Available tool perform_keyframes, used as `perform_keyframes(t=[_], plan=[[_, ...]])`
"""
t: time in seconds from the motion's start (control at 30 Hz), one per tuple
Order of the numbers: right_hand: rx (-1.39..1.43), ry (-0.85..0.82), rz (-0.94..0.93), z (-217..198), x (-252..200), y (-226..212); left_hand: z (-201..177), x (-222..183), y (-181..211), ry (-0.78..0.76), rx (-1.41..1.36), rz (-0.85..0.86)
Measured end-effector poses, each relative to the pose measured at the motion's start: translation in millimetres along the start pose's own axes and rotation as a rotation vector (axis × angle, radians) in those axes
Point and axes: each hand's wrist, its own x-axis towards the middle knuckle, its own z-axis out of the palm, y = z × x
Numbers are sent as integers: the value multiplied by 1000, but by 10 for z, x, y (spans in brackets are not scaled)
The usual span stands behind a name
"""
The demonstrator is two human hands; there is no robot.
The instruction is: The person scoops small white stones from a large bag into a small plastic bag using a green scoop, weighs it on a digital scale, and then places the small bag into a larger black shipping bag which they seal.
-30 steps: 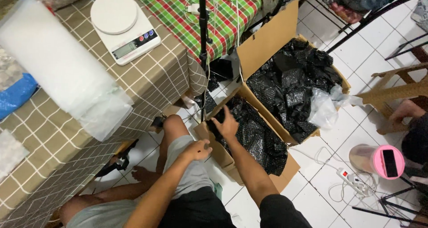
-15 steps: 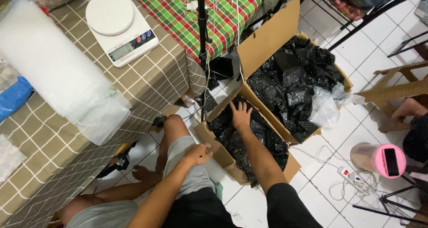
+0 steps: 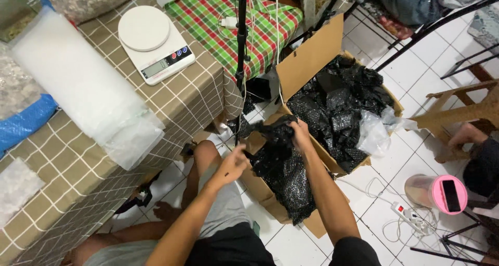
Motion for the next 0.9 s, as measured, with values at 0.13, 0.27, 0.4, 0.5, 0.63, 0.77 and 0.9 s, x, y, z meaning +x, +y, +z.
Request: perform_keyframes(t=[0.13, 0.27, 0.4, 0.5, 0.63, 0.77, 0.9], plan=[[41, -117, 19, 290, -533, -507, -265, -379, 989, 242, -144, 262], [-86, -340, -209, 724, -1359, -1402, -362, -358, 1264, 276, -17, 425], [-233, -372, -300, 746, -1864, -1971, -528, -407, 1106, 544, -4, 359], [-671, -49, -102, -272, -1105, -876, -856, -691, 910, 657, -101, 234], [-791, 165, 434, -1012, -855, 668, -1259, -1139, 665, 854, -7, 246], [-966, 208, 511, -959, -782, 1641, -1271, -1512, 412, 812, -15, 178], [-958, 426, 194, -836, -472, 2232, -1299, -1544, -59, 673, -63, 79]])
